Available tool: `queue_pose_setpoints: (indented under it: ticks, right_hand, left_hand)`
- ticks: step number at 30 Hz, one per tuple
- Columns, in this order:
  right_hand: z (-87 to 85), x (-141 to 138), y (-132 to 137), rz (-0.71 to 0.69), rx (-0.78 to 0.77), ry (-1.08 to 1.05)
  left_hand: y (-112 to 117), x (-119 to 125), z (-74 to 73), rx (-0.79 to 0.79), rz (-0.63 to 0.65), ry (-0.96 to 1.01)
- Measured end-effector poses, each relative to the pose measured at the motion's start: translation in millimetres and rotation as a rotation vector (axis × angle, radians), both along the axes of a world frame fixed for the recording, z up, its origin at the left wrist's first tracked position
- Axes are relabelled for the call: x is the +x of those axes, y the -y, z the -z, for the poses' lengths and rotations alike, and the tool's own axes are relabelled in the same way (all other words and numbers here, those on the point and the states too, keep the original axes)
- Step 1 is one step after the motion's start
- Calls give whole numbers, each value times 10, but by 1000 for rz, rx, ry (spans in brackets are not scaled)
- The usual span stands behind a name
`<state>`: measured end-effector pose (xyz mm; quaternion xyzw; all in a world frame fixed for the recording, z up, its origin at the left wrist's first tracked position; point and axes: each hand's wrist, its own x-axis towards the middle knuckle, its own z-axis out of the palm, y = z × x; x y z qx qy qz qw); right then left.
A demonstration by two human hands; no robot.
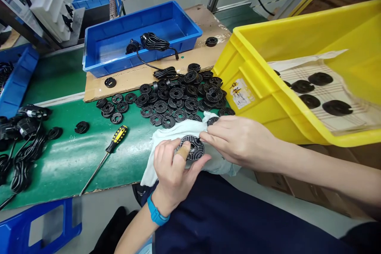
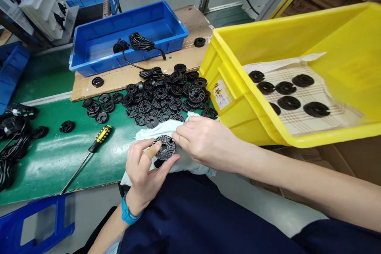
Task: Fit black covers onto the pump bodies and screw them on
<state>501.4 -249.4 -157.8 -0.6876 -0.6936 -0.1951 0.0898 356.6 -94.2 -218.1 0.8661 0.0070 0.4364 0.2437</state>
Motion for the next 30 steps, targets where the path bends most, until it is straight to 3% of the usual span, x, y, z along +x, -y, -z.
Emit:
queue_pose_setpoints:
  ticks: [6,13,23,30]
  right_hand:
    - [-16,0,-6,16,-34,21]
    - [-23,3,-20,15,-42,3]
    - [-10,34,-9,22,-50,6]
    - [-30,13,-34,15,-40,-30]
  left_hand:
    - [-22,-20,-53,39,27,-84]
    - [6,5,89,-96,40,104]
    - [44,64,218,-164,20,125]
    - [46,40,143,-132,4,64]
